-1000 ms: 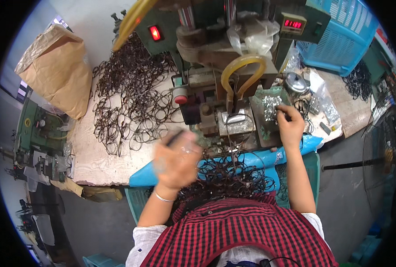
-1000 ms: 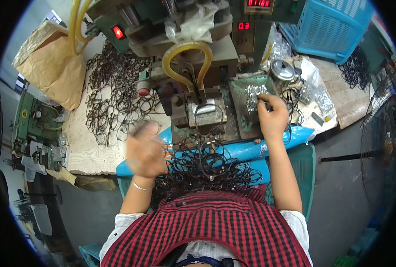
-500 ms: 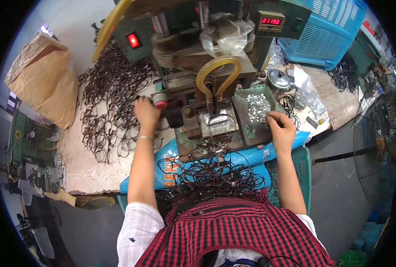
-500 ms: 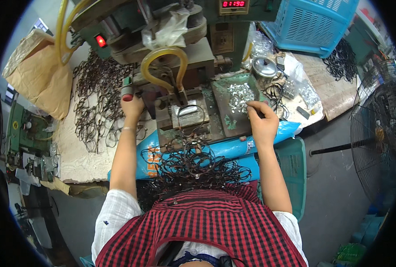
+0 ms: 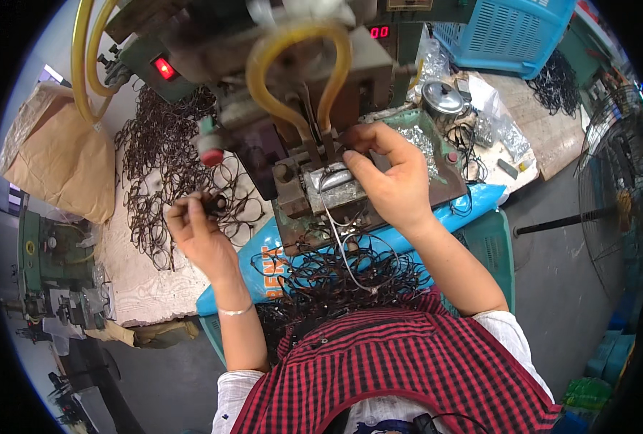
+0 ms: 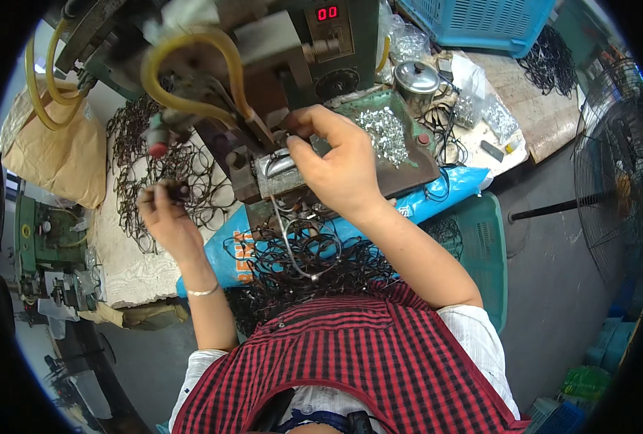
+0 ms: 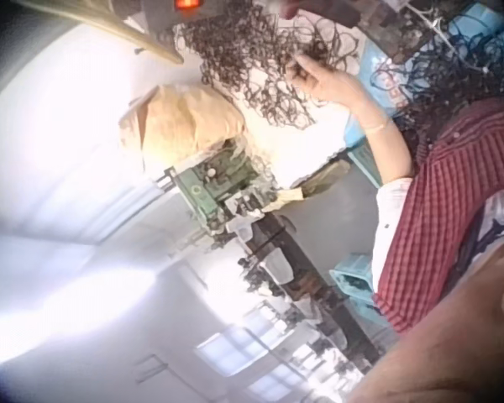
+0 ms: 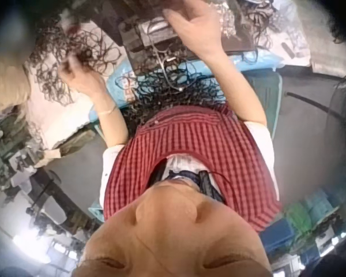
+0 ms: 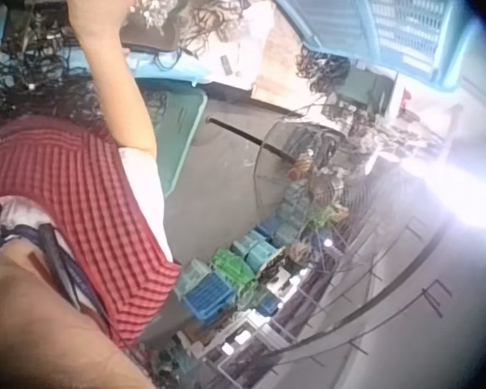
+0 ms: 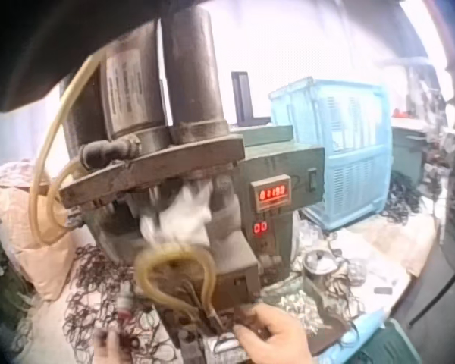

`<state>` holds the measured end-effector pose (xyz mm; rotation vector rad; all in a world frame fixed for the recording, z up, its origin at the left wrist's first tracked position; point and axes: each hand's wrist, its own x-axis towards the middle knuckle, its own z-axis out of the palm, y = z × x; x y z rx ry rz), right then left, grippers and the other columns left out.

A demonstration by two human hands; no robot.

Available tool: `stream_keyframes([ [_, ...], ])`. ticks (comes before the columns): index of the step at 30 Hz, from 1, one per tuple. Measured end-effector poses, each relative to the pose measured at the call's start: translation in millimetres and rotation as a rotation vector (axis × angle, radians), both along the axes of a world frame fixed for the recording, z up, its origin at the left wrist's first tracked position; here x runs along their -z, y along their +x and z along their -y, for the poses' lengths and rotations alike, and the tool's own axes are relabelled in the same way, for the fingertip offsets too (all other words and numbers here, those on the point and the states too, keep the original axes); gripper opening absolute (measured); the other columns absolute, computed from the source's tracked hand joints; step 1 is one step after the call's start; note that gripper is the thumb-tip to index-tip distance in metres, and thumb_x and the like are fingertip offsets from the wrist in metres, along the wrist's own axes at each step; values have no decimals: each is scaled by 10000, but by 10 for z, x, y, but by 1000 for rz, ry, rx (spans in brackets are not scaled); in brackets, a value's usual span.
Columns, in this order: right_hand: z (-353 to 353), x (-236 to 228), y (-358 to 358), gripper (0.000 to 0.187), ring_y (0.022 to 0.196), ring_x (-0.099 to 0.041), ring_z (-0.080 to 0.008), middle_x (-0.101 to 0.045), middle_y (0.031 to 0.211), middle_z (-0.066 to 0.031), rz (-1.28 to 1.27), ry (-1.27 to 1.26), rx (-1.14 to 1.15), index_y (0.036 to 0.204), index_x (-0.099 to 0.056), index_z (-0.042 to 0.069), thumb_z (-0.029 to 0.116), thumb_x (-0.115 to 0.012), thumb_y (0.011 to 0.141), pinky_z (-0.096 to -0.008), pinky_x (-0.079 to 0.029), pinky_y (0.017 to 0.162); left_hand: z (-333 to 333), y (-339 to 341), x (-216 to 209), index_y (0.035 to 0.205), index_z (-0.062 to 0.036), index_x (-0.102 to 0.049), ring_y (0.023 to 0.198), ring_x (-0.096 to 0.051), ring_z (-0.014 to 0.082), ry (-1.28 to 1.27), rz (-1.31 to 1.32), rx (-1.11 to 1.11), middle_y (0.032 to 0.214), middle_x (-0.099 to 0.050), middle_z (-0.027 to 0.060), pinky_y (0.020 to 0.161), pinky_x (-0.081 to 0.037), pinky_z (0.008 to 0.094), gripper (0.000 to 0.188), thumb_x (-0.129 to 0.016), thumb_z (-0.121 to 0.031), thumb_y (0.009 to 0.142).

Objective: The person repeatedly picks small metal pins and dark wire loops, inserts them into a press machine, and removes the formed wire assemblies. The person places finished assemblies into a blue bin and continues the cycle.

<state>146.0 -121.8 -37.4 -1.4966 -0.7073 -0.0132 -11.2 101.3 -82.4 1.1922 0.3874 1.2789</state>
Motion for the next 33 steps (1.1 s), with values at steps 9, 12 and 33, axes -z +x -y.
stream_keyframes([
  [9,-159,-39,-235,449,1059,-676,-137,-731,1101,-119,-319,211,-194,1292,-497,-53,-18,-669,878,-295,-486,962,229,322,-948,1117,5,-537,951,-683,259,491,167,173,1050,-664,156,887,-582,410,145,-605,23,990],
  [12,-85,-108,-287,497,1153,-641,-151,-691,1225,-155,-217,115,-140,1354,-458,-54,-23,-644,894,-312,-472,1006,277,282,-873,1142,4,-552,946,-674,263,528,157,167,1028,-671,164,791,-626,466,133,-560,17,1010],
  [33,566,833,678,257,1200,-581,-347,-645,1207,-127,779,-789,188,1005,-678,80,113,-738,757,-469,-507,886,842,276,-556,861,-65,-648,708,-636,167,1556,-80,232,1109,-746,119,777,-658,372,182,-797,-26,765],
])
